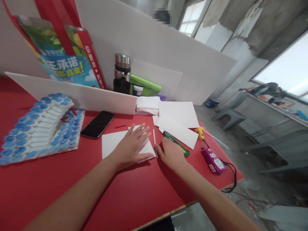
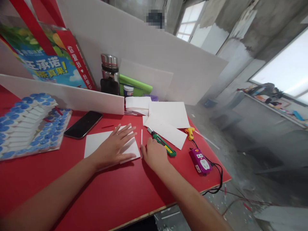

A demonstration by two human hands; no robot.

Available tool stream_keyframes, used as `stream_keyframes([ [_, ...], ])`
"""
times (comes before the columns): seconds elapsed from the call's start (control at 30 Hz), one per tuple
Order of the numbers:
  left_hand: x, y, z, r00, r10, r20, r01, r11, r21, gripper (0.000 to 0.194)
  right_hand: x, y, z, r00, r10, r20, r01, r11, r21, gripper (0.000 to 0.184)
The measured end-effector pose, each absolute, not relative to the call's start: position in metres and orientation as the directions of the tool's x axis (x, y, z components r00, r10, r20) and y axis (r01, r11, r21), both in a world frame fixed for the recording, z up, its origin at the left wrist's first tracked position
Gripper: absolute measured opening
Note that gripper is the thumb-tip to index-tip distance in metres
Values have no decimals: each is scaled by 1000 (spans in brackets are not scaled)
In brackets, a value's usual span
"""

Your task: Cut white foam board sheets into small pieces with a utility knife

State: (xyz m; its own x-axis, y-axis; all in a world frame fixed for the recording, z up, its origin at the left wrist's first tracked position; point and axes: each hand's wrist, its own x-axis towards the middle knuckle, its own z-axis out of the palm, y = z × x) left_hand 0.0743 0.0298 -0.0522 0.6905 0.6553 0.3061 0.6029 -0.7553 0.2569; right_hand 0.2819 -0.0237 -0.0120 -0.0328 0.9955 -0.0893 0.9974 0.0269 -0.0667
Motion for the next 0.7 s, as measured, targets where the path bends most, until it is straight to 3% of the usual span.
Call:
stream_keyframes([
  [0.1,68,27,-50,772,600,211,536,-792,291,103,274,-14,0,-43,982,-183,995,26,-98,31],
  [0.3,57,25,-49,774,602,197,518,-780,349,67,302,-51,19,-106,941,-321,992,80,-92,23],
  [0.47,56,25,-48,763,607,222,508,-776,375,62,373,-140,27,-51,819,-572,999,47,-21,20],
  [0.53,57,26,-49,765,602,230,507,-782,362,60,392,-155,34,57,824,-563,998,-67,3,21],
  [0.57,58,26,-49,765,600,234,507,-785,355,60,394,-154,36,58,845,-531,995,-93,-40,13],
  [0.63,60,27,-50,764,599,241,510,-789,343,58,385,-134,36,0,888,-459,979,-92,-179,25],
  [0.7,61,26,-51,758,605,244,520,-786,335,58,361,-102,25,-123,954,-272,928,13,-373,24],
])
